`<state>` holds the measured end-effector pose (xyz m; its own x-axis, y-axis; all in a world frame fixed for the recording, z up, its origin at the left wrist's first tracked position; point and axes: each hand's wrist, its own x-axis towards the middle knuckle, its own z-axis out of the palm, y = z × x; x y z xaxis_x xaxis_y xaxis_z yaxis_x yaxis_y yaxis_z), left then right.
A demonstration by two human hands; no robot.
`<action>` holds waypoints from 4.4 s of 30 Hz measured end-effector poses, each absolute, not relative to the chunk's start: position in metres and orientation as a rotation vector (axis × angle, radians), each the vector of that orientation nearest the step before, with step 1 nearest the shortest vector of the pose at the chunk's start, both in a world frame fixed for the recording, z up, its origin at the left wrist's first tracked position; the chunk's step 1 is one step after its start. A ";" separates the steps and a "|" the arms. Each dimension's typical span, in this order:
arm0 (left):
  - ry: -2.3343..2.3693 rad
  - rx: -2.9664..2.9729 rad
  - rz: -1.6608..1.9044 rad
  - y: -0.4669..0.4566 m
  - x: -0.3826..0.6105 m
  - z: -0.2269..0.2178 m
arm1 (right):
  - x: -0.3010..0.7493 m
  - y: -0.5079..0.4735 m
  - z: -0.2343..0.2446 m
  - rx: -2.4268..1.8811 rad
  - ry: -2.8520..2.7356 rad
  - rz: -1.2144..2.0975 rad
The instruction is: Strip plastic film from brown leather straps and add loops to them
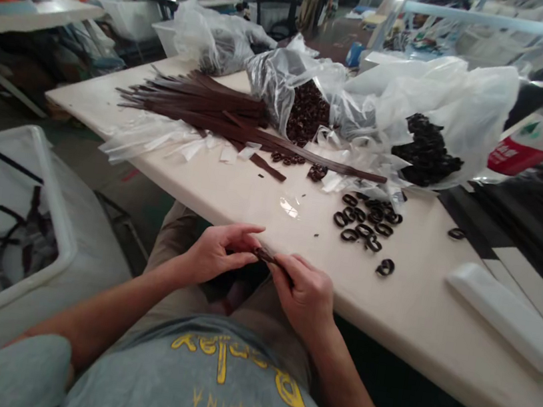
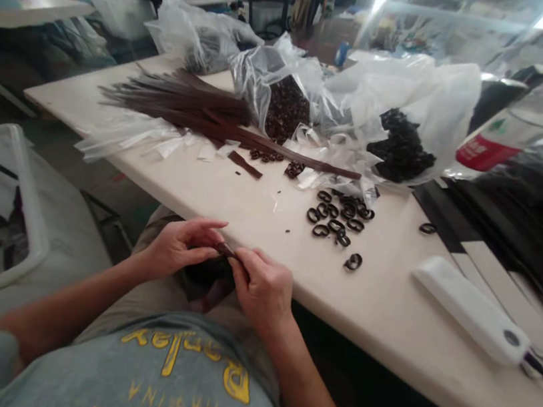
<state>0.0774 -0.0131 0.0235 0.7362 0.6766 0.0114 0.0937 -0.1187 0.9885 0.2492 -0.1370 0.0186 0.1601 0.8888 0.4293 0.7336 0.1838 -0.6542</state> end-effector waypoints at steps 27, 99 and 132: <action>0.788 0.932 0.533 -0.046 0.066 0.004 | 0.217 -0.136 0.013 -1.612 -1.565 0.547; 0.702 1.141 0.500 -0.056 0.054 -0.015 | 0.212 -0.147 -0.004 -1.868 -1.777 0.946; 0.169 2.633 -0.135 -0.002 0.014 -0.048 | 0.248 -0.279 -0.065 -1.827 -0.989 1.280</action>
